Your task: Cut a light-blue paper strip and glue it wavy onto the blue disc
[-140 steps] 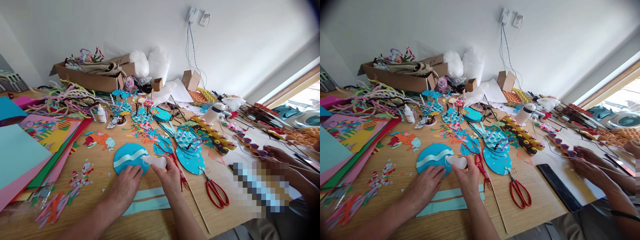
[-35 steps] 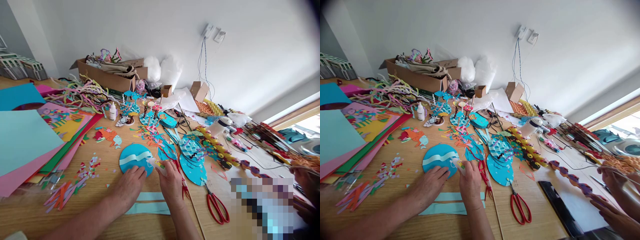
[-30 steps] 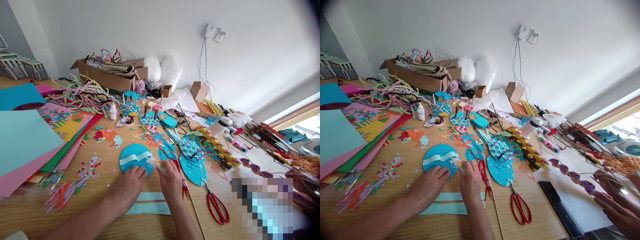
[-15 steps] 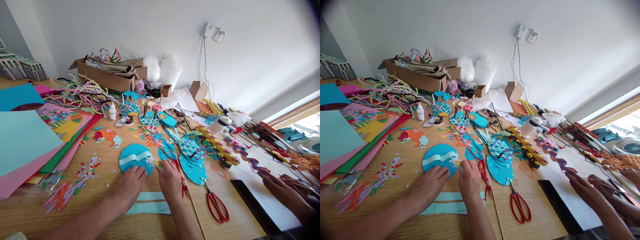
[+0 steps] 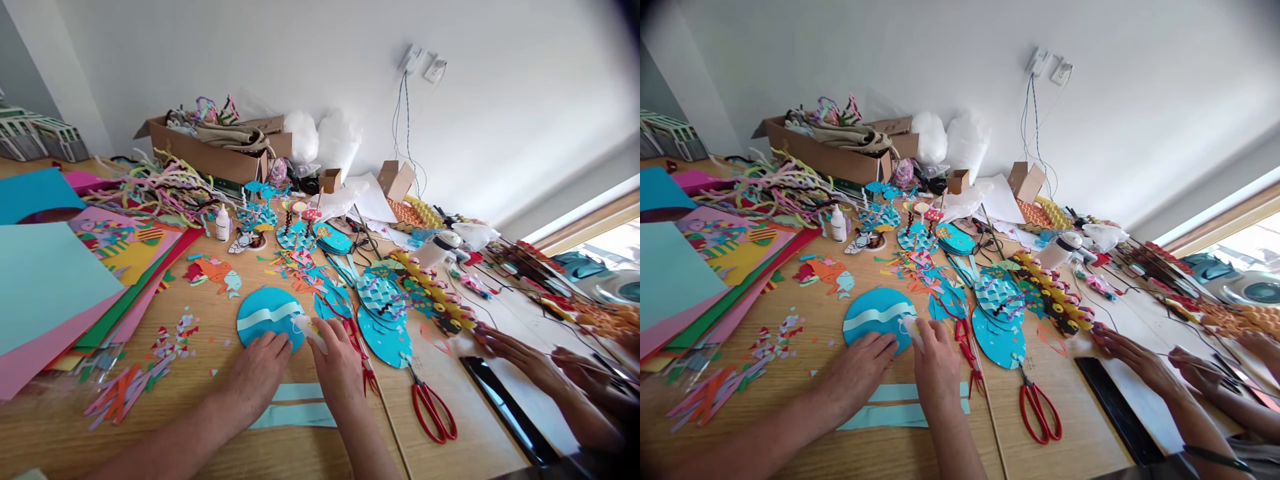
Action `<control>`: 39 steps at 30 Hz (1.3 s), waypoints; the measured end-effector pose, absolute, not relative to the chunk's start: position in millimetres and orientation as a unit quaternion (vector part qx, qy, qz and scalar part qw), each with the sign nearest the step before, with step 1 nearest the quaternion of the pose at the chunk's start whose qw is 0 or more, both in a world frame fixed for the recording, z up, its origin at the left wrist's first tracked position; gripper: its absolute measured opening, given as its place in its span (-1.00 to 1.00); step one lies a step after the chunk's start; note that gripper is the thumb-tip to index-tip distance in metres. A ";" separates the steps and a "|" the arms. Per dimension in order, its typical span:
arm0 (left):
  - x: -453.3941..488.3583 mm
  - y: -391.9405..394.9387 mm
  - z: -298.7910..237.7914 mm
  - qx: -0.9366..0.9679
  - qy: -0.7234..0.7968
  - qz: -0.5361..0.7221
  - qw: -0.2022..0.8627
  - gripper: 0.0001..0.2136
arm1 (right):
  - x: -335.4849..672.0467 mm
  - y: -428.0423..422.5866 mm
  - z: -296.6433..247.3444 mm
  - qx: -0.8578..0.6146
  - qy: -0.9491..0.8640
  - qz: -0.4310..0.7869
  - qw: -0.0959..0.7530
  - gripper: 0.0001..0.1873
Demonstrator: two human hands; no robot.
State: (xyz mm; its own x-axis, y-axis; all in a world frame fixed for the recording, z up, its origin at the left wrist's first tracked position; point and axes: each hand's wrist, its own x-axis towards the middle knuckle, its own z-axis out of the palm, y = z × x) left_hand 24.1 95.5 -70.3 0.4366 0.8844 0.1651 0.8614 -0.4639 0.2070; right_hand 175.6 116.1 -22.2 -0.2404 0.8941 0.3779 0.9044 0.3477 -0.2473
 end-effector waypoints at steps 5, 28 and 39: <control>23.8 95.7 -71.7 0.844 0.516 0.143 0.044 -0.70 | 177.0 113.2 -24.4 -0.561 -0.787 0.023 0.256 -0.77; 22.7 94.8 -68.6 0.846 0.511 0.136 0.063 -0.68 | 185.6 116.2 -32.6 -0.552 -0.787 -0.031 0.274 -0.73; 24.5 94.9 -63.5 0.846 0.516 0.121 0.055 -0.70 | 183.1 118.6 -27.7 -0.555 -0.786 -0.052 0.268 -0.80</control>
